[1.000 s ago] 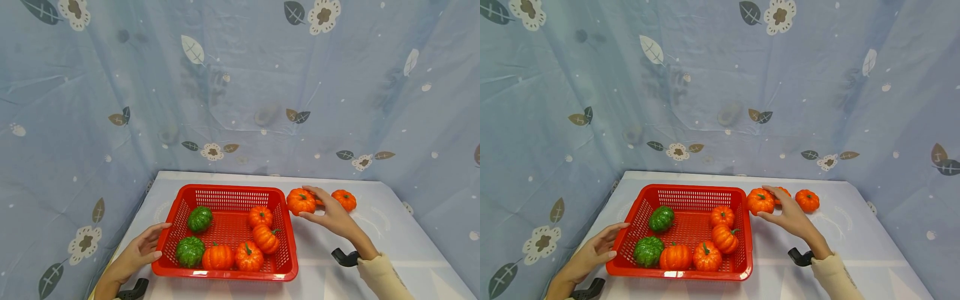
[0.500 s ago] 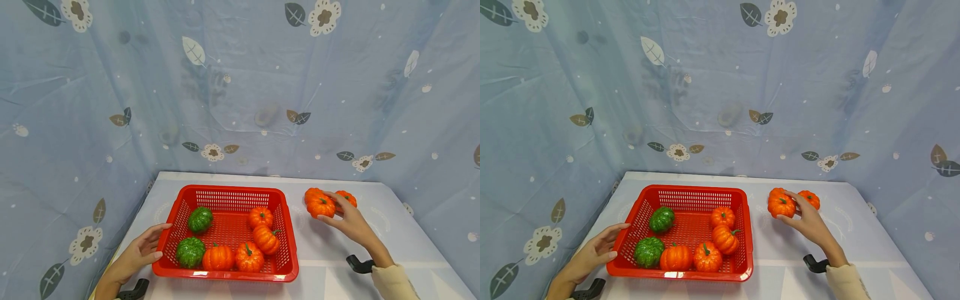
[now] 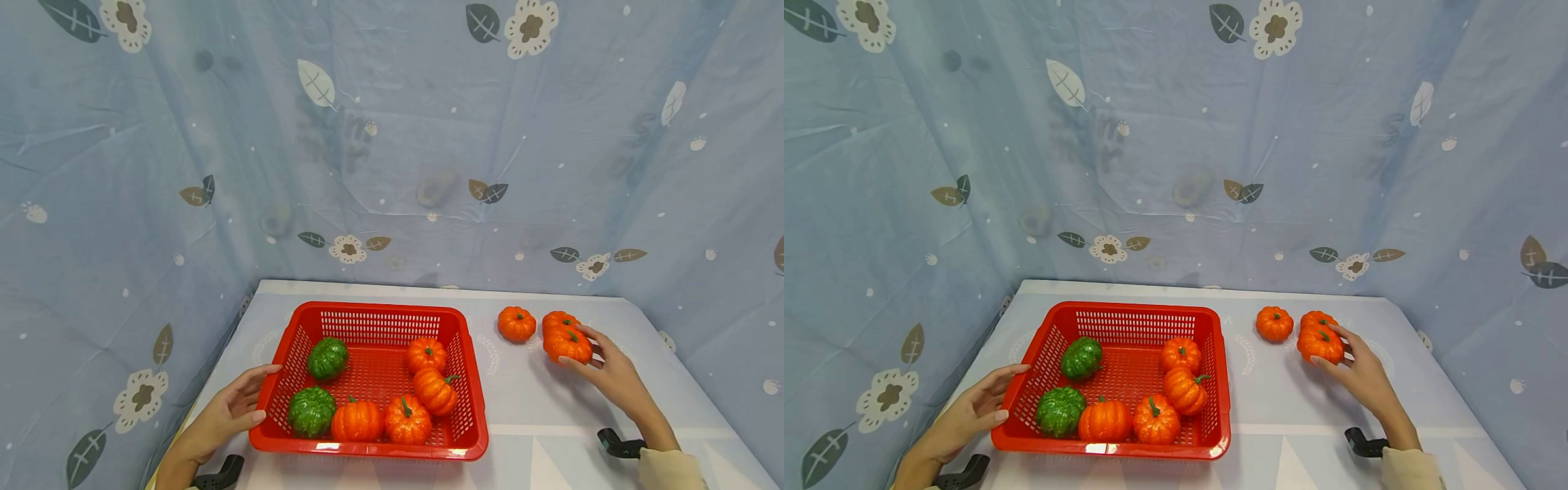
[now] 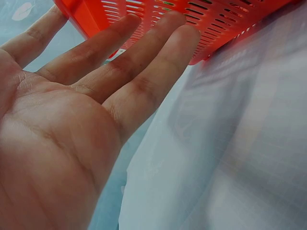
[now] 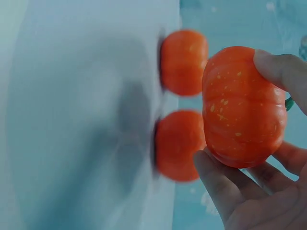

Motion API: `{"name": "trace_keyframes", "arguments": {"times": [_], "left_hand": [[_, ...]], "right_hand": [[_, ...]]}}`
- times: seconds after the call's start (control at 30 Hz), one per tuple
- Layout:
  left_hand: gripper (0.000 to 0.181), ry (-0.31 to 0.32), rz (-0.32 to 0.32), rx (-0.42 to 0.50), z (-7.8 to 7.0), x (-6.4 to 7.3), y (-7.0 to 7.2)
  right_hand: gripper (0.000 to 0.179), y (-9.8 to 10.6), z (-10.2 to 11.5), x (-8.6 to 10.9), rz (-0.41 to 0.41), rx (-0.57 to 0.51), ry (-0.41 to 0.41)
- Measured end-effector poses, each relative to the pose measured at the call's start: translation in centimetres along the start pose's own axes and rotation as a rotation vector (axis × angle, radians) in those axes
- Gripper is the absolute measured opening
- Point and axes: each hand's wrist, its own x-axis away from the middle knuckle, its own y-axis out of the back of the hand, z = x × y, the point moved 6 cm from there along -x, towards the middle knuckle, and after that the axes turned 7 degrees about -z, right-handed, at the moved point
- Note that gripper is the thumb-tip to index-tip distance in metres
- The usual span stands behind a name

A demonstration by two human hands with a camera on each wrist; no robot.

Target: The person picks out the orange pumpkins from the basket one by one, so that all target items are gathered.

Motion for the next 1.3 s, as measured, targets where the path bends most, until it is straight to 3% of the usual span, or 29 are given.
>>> {"name": "trace_keyframes", "arguments": {"times": [0.27, 0.53, 0.67, 1.1, 1.3], "left_hand": [[0.063, 0.005, -0.005, -0.011, 0.0, -0.1, -0.1], [0.064, 0.015, -0.011, -0.003, 0.0, -0.1, 0.0], [0.063, 0.017, -0.021, -0.015, 0.2, 0.0, 0.2], [0.062, 0.029, -0.012, 0.009, 0.2, 0.0, -0.1], [0.063, 0.015, -0.014, 0.005, 0.3, 0.1, 0.0]], "right_hand": [[0.093, 1.6, -4.3, 0.5, -0.049, 0.031, -0.1], [0.097, 2.9, -6.4, 0.4, -0.077, 0.041, -0.182], [0.098, 3.4, -7.2, -0.3, -0.102, 0.047, -0.21], [0.107, 3.3, -11.1, -2.9, -0.1, 0.016, -0.435], [0.114, 3.0, -11.5, -3.9, -0.092, 0.002, -0.466]]}}
